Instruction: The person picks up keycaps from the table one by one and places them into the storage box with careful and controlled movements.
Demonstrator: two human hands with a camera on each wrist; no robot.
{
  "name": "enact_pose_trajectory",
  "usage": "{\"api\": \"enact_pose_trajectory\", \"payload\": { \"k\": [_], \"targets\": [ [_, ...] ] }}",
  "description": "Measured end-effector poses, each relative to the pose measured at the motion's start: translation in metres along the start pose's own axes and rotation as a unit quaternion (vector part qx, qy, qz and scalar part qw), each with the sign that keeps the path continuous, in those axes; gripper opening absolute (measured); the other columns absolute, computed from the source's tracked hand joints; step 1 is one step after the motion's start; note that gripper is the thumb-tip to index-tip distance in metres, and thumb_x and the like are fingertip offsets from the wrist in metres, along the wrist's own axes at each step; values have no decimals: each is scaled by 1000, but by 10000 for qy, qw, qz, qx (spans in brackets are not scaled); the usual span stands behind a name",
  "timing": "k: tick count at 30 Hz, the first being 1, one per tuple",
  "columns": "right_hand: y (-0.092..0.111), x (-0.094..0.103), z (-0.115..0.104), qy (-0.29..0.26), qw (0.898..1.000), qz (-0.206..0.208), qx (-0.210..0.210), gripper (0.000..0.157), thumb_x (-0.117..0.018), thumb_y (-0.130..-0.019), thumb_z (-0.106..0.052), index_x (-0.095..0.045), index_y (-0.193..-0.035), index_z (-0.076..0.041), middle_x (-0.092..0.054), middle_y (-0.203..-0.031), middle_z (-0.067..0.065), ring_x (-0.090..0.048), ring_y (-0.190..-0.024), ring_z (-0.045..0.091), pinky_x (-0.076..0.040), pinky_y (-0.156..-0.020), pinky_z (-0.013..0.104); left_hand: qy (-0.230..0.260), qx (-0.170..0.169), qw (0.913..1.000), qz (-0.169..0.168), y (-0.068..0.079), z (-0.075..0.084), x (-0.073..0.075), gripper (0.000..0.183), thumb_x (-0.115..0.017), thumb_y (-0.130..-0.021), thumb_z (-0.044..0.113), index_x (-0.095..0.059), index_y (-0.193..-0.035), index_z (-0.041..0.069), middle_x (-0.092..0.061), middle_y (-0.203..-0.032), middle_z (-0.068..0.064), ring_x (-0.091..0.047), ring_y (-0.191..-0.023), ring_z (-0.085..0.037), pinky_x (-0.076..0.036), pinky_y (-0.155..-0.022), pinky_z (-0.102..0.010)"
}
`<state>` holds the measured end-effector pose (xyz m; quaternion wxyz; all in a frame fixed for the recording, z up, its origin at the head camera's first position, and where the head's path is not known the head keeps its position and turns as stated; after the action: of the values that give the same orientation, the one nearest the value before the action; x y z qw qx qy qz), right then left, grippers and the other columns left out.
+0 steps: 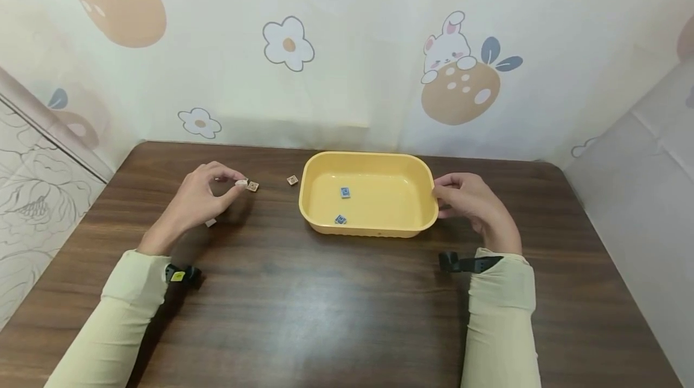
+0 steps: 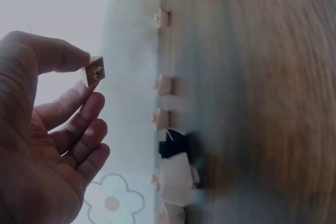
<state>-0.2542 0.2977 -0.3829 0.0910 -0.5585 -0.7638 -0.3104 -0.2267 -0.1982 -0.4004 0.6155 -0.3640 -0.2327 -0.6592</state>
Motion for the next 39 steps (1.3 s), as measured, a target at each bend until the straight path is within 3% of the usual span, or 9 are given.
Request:
{"api": "enact_pose_trajectory", "payload": {
  "k": [8, 22, 33, 39],
  "targets": [
    [0, 1, 1, 51, 10000, 28, -21, 50, -58, -107, -23, -49, -143, 11, -68, -103, 2, -70, -84, 6, -65, -79, 27, 115, -301, 9994, 87, -2, 15, 1, 14, -70, -100, 29, -80, -103, 20, -70, -110, -2, -59, -111, -32, -40, -102, -47],
    [0, 1, 2, -19, 10000, 34, -23, 51, -58, -107, -23, -49, -143, 12, -69, -103, 0, -70, -85, 5, -64, -78, 27, 10, -567, 9984, 29, -18, 46, -10, 20, -71, -98, 33, -80, -109, 18, -72, -112, -1, -59, -109, -30, -46, -93, -42],
    [-1, 0, 0, -50, 10000, 57, -24, 50, -58, -106, -24, -51, -142, 10, -68, -109, 6, -70, -87, 8, -65, -81, 30, 207, -1047, 9943, -28, -29, 68, -24, 18, -71, -97, 32, -80, -106, 19, -73, -110, 0, -60, -114, -26, -47, -105, -47],
    [0, 0, 1, -71, 9999, 96, -10, 49, -58, -106, -23, -51, -141, 10, -67, -111, 9, -70, -88, 7, -65, -80, 29, 262, -1118, 9933, -116, -34, 80, -34, 20, -70, -98, 33, -79, -108, 18, -73, -110, 1, -59, -116, -25, -45, -108, -47]
  ]
}}
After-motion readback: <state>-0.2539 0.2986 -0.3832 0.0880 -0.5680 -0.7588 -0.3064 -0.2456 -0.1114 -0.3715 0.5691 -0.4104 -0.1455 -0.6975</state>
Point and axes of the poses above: each hand's wrist, its own y-axis away from the middle knuckle, its own x-axis out of the back of the hand, z = x × y, the point moved 3 cm from there along -y, towards the middle knuckle
